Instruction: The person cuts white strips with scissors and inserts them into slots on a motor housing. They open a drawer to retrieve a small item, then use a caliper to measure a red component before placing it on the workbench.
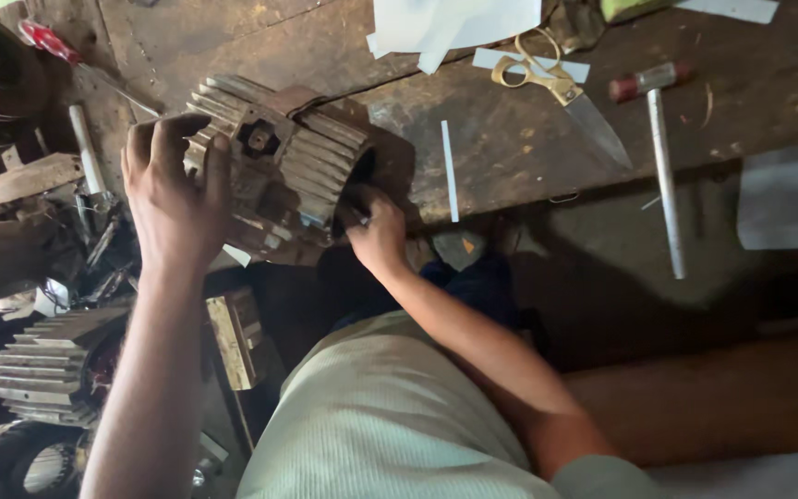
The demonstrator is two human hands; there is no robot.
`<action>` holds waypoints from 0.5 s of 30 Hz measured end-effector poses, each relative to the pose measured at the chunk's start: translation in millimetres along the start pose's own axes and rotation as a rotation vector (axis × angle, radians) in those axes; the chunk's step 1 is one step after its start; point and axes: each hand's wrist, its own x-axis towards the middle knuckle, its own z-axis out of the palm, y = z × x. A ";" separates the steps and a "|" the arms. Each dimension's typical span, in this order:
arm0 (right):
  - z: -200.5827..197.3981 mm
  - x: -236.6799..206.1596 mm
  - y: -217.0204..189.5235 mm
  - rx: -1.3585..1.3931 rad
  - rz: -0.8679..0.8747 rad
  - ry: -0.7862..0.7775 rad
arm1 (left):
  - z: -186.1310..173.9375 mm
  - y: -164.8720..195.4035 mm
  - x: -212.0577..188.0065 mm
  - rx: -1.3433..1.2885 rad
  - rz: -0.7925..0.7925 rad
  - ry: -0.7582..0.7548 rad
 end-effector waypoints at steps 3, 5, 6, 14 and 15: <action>10.3 -4.7 1.0 0.050 0.079 0.031 | -0.3 0.6 -3.9 -0.027 -0.012 -0.004; 10.4 -5.0 0.8 0.030 0.092 0.015 | 0.1 3.9 -3.7 -0.036 -0.038 -0.014; 9.0 -4.2 1.1 -0.004 0.082 -0.001 | 0.0 5.7 -3.2 -0.046 -0.075 -0.028; -4.7 26.0 5.8 -0.047 0.141 -0.192 | -2.3 13.2 0.2 -0.070 -0.098 -0.014; -6.1 30.5 4.5 -0.046 0.163 -0.200 | -2.2 13.2 0.1 -0.065 -0.094 -0.011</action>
